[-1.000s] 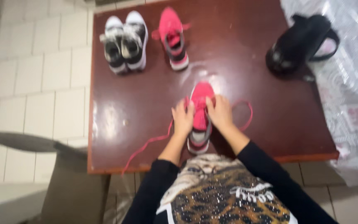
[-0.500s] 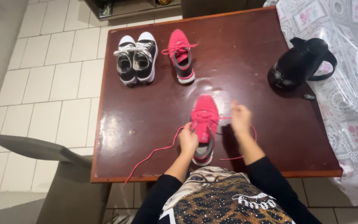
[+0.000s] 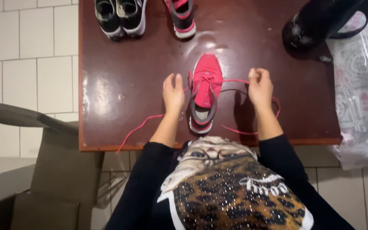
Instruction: The person removes the pink laces from a pink sneaker and then re-laces it through the eyelets, tying the laces at the top. The task is performed on a wooden table with other shoes visible nearby.
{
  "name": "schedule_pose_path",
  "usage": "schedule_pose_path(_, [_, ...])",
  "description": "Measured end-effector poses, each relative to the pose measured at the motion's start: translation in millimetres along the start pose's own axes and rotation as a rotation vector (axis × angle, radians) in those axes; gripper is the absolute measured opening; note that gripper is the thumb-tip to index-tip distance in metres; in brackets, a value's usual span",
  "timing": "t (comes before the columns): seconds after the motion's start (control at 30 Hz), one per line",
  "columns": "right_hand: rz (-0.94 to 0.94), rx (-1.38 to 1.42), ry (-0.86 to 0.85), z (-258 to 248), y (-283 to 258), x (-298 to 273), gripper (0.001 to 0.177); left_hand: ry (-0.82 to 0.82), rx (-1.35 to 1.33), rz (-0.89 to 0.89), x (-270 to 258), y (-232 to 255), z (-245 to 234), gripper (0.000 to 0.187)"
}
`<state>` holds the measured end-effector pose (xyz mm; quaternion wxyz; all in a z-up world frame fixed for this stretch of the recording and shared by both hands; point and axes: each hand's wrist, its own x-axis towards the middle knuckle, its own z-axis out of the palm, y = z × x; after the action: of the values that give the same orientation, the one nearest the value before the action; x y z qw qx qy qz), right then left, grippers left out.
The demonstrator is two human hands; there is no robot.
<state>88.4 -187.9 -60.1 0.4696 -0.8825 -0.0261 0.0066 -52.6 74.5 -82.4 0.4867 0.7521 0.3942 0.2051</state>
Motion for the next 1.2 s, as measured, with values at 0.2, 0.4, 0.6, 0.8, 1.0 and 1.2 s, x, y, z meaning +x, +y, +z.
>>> schedule_pose_path(0.2, [-0.198,0.143,-0.155,36,-42,-21,0.028,-0.292,0.206,0.421,11,21,13,0.049])
schedule_pose_path(0.4, [-0.46,-0.091,-0.12,79,-42,-32,0.026,-0.493,0.69,0.579,12,37,14,0.018])
schedule_pose_path(0.6, [-0.34,-0.164,-0.047,95,-41,-27,0.033,-0.356,0.47,0.542,0,49,7,0.025])
schedule_pose_path(0.8, [-0.312,-0.172,-0.092,90,-36,-19,0.041,-0.369,0.395,0.29,5,37,-19,0.027])
schedule_pose_path(1.0, [-0.253,-0.216,-0.159,77,-49,-23,0.039,-0.417,0.499,0.214,3,47,-26,0.031])
schedule_pose_path(1.2, [-0.616,-0.011,0.0,45,-68,-48,0.039,-0.074,0.359,0.656,-37,82,-51,0.033])
